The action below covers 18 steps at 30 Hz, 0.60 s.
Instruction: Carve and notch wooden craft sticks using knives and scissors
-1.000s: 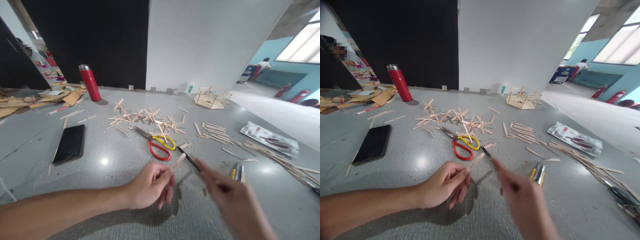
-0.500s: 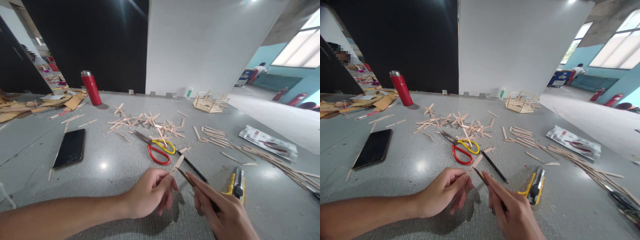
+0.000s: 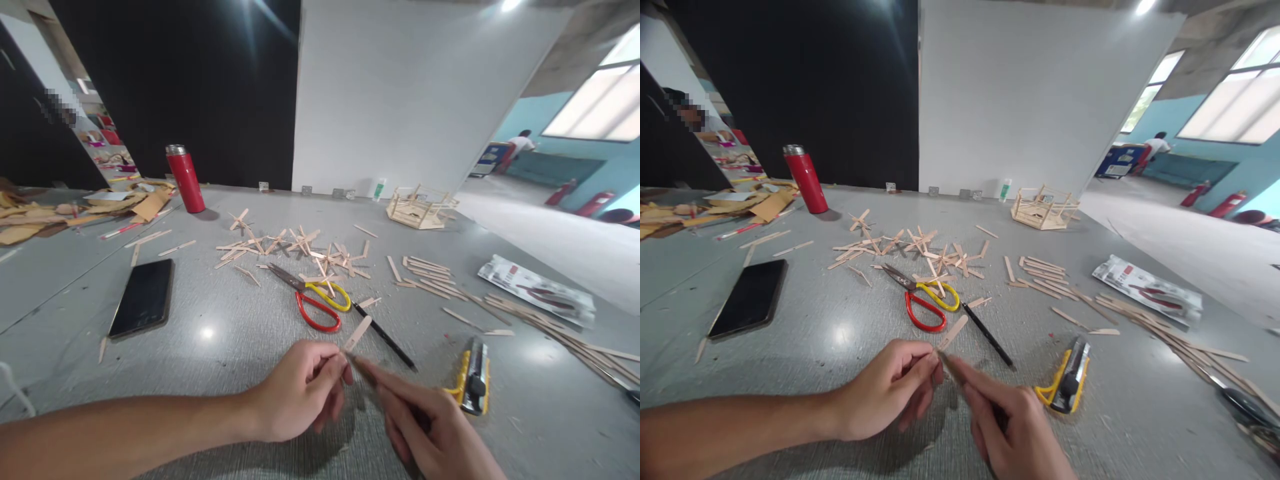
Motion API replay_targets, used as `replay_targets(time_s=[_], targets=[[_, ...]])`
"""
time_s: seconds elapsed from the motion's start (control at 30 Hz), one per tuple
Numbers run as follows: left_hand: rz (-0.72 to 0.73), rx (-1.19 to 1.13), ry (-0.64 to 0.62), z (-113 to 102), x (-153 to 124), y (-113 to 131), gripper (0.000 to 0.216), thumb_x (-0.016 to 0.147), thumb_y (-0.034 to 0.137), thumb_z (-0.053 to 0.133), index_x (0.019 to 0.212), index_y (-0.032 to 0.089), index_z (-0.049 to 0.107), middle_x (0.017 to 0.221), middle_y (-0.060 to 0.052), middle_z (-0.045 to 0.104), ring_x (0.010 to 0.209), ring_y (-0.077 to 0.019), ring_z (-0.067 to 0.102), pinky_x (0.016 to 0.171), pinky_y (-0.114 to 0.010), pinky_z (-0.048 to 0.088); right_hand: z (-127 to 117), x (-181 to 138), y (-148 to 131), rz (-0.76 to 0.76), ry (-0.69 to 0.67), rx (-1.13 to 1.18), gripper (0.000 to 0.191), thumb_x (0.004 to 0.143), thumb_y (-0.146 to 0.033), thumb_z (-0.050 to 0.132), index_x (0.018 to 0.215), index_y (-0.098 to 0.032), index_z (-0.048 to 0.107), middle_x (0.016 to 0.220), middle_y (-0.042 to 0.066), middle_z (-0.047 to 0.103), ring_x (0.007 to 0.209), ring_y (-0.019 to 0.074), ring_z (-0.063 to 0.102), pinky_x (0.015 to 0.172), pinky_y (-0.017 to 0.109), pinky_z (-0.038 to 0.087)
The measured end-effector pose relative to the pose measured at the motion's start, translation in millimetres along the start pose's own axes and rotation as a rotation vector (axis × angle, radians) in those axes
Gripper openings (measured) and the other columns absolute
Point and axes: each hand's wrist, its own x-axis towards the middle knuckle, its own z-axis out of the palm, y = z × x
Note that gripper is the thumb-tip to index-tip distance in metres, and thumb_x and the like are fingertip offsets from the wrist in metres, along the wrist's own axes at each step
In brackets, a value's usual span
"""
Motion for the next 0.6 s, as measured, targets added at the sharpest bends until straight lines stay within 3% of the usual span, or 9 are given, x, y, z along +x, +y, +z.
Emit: replay_targets(time_s=[0.17, 0.4, 0.6], targets=[[-0.018, 0.001, -0.003, -0.6, 1.4, 0.0, 0.041, 0.106, 0.053, 0.041, 0.088, 0.019, 0.055, 0.056, 0.006, 0.054, 0.038, -0.0074, 0.043, 0.038, -0.018, 0.031, -1.5, -1.3, -1.1, 0.095, 0.086, 0.080, 0.069, 0.102, -0.060, 0.039, 0.147, -0.011, 0.058, 0.057, -0.007, 0.036, 0.051, 0.0125, 0.032, 0.046, 0.024, 0.025], [-0.027, -0.012, -0.010, 0.3, 1.0, 2.3, 0.040, 0.106, 0.052, 0.041, 0.088, 0.019, 0.055, 0.055, 0.006, 0.054, 0.038, -0.0071, 0.043, 0.038, -0.017, 0.032, -4.7, -1.1, 6.0, 0.023, 0.136, 0.026, 0.064, 0.103, -0.056, 0.041, 0.146, -0.012, 0.060, 0.057, -0.006, 0.036, 0.051, 0.0126, 0.030, 0.045, 0.024, 0.021], [-0.016, -0.004, -0.006, -0.4, 0.2, 1.0, 0.039, 0.106, 0.051, 0.042, 0.089, 0.019, 0.055, 0.056, 0.006, 0.055, 0.039, -0.0071, 0.044, 0.039, -0.017, 0.032, -4.4, 0.5, 5.8, -0.001, 0.058, -0.010, 0.063, 0.103, -0.053, 0.040, 0.143, -0.011, 0.063, 0.059, -0.006, 0.032, 0.052, 0.0130, 0.029, 0.047, 0.025, 0.022]])
